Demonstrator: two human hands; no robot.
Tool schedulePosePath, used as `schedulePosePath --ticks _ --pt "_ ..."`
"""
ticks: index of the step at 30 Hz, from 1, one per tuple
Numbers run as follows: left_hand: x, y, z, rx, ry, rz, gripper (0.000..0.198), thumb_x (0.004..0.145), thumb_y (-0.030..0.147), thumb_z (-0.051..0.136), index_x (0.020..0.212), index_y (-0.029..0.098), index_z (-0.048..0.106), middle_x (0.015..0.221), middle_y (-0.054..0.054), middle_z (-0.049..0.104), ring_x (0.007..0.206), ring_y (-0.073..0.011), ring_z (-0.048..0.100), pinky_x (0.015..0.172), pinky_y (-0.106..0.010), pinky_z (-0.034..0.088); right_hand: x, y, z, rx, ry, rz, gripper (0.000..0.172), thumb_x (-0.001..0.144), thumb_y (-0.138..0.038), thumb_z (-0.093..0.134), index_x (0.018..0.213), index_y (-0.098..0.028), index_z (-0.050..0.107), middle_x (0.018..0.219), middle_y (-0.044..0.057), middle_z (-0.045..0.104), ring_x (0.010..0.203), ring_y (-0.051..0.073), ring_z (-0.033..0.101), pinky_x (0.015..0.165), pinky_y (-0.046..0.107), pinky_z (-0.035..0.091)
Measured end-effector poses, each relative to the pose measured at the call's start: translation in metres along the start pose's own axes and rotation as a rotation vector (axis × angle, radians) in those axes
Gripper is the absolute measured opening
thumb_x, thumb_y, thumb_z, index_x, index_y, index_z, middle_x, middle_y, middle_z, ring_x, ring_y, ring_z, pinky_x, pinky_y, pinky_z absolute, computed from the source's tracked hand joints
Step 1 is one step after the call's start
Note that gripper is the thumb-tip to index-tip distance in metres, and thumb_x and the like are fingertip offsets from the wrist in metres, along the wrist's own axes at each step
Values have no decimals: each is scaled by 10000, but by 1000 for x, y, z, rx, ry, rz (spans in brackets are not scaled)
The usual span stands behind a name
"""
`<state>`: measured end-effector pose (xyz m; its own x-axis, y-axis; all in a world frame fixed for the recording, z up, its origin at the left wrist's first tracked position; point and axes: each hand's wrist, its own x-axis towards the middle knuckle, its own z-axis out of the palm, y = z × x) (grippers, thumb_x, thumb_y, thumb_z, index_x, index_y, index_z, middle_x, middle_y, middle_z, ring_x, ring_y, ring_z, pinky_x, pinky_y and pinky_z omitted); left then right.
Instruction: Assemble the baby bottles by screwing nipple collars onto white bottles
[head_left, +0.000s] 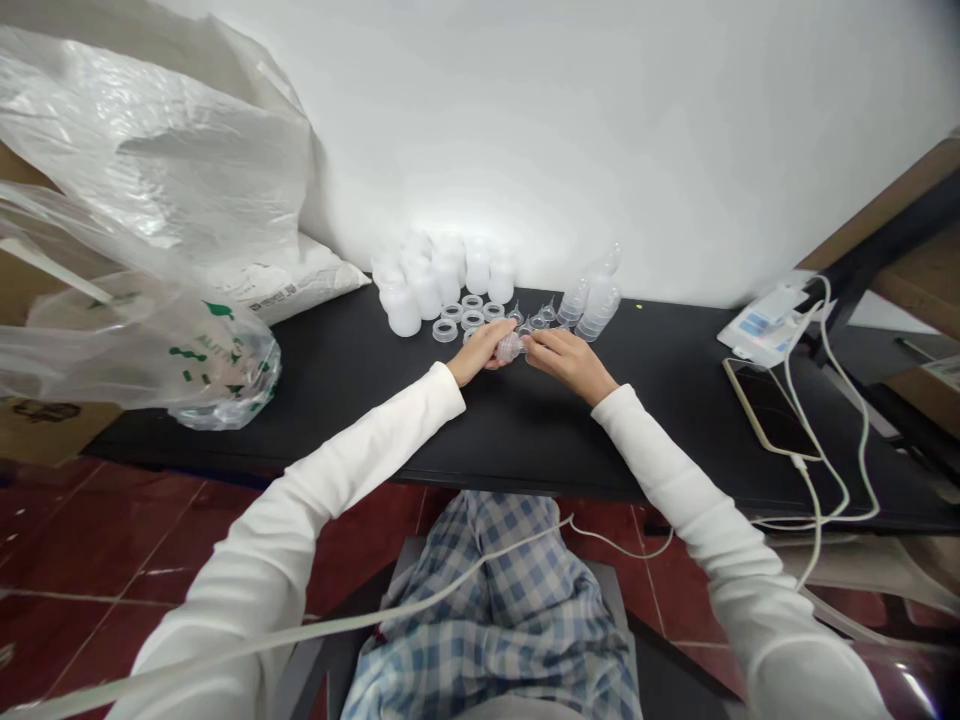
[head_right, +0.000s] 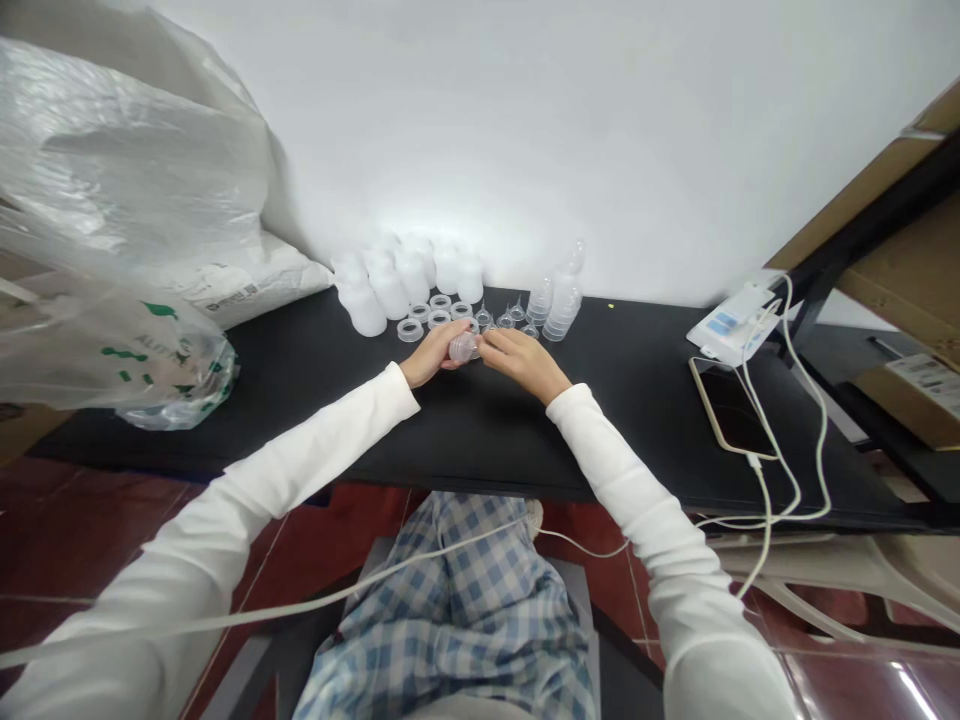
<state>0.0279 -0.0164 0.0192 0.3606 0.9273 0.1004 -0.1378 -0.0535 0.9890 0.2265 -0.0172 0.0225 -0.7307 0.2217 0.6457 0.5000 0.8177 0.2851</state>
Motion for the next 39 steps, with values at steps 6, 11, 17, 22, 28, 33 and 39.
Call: schedulePosePath --ticks 6,11,17,22,28,33,39 --pt "1 1 -12 -104 43 -6 618 900 754 498 679 176 504 487 40 422 359 -33 271 379 -197 135 -9 18 -9 35 114 156 114 1029 -217 501 1074 -207 606 1006 102 724 897 205 685 792 329 546" --pt "11 -9 -32 -25 228 198 581 858 770 556 903 191 570 727 -16 578 566 -110 532 525 -254 409 -17 41 -25 40 12 440 148 1017 -311 497 1076 -212 591 982 111 709 894 239 683 808 369 545" --pt "9 -22 -58 328 260 456 577 825 669 685 1193 257 519 1136 -70 605 919 -182 656 822 -361 571 -15 41 -40 77 -200 619 239 993 -404 516 1114 -205 569 1013 101 714 789 205 672 719 319 505" --pt "-5 -19 -79 777 242 702 478 867 459 712 1225 225 499 1217 -113 537 1165 -243 604 982 -422 557 -11 38 -48 83 -285 735 273 981 -393 517 1176 -206 560 1062 105 710 763 195 669 693 308 473" --pt "-30 -2 -111 928 84 645 405 888 412 669 1199 202 516 1156 -99 605 1092 -223 647 972 -406 565 -17 47 -57 63 -588 849 235 926 -298 591 1146 -216 598 813 44 694 719 206 639 634 290 391" --pt "-49 5 -135 961 70 439 326 903 486 599 1066 205 566 1062 -82 700 932 -204 677 841 -362 555 -21 45 -53 -14 -764 871 285 922 -226 568 1202 -211 617 897 81 729 764 224 654 616 293 368" --pt "-58 7 -152 1022 144 338 400 821 579 654 948 216 545 1002 -73 708 891 -212 671 802 -362 526 -19 39 -49 -25 -825 830 404 919 -170 518 1297 -246 637 1018 98 753 891 253 690 680 309 412"
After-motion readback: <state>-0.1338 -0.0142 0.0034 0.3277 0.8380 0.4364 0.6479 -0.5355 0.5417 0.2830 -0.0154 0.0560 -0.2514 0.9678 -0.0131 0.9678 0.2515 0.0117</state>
